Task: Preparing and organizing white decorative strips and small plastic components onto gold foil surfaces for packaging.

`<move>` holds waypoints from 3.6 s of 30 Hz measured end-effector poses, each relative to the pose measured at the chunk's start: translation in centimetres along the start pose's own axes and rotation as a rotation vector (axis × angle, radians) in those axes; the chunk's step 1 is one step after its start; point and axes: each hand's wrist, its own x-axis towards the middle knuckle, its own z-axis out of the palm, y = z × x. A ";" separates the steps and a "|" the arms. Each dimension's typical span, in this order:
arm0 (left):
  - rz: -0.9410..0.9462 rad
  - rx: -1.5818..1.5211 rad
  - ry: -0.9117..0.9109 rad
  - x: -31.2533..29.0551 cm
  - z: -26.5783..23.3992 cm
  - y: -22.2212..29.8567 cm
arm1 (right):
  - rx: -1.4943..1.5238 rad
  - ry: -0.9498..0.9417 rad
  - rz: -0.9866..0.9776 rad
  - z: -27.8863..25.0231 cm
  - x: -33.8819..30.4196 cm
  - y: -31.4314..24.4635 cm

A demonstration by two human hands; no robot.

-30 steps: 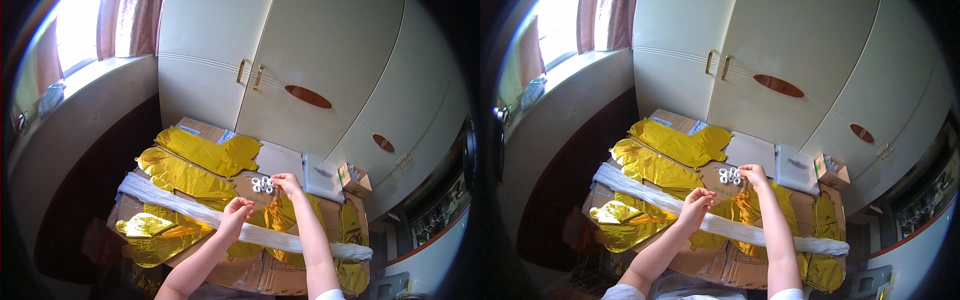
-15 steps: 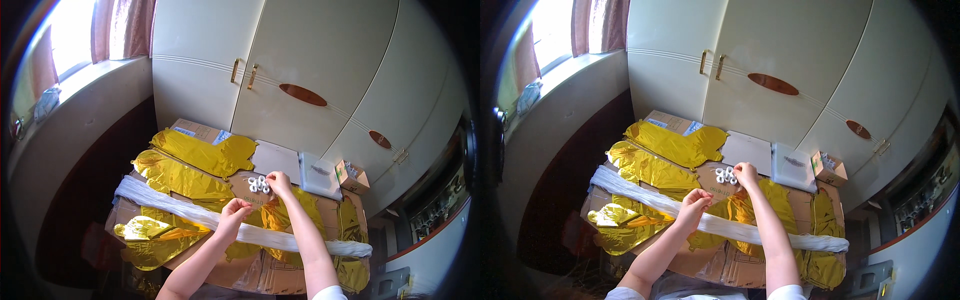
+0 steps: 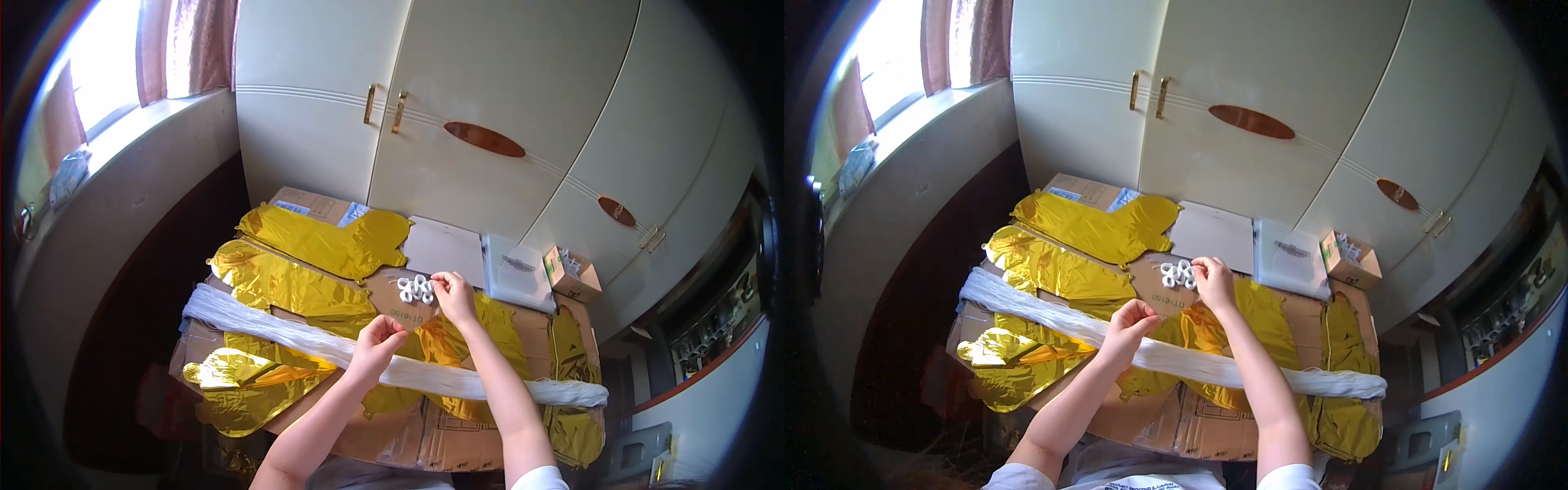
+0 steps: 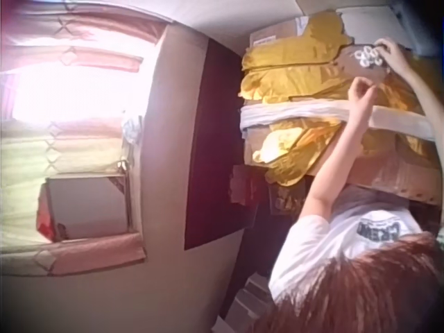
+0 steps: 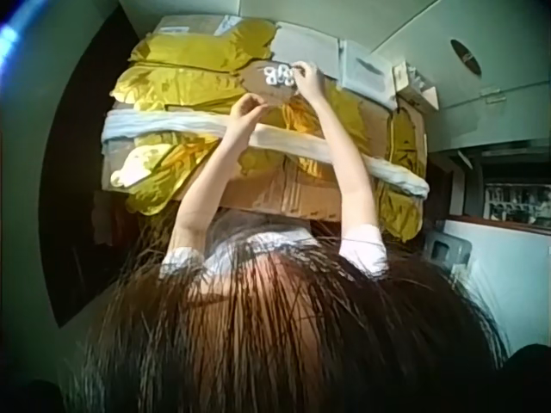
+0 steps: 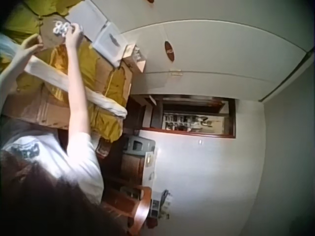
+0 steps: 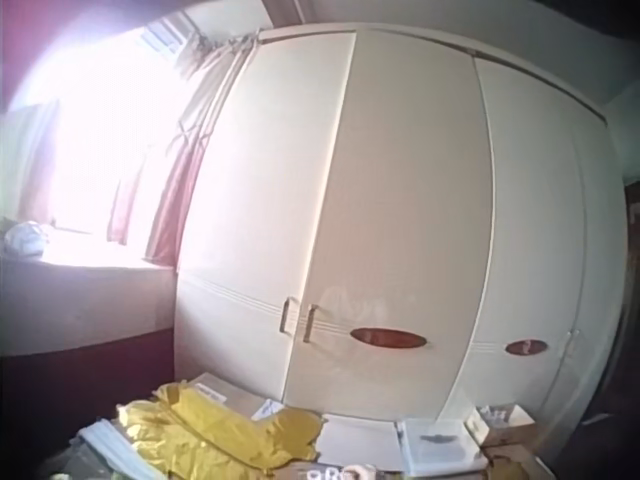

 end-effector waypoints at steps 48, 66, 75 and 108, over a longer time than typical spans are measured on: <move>0.659 1.220 -0.366 -2.0 2.8 -0.4 | 0.540 -0.396 0.057 -9.0 -11.2 -3.7; 0.041 -0.146 -0.430 -1.9 1.7 -2.4 | 1.116 -0.578 0.100 -5.9 -12.8 -5.2; 0.039 -0.547 -0.260 -1.4 0.9 0.2 | 0.377 -0.457 -0.068 -8.4 -11.3 -4.2; 0.096 -0.138 -0.146 -1.6 2.6 1.5 | 0.023 -0.140 -0.364 -7.9 -11.3 -4.7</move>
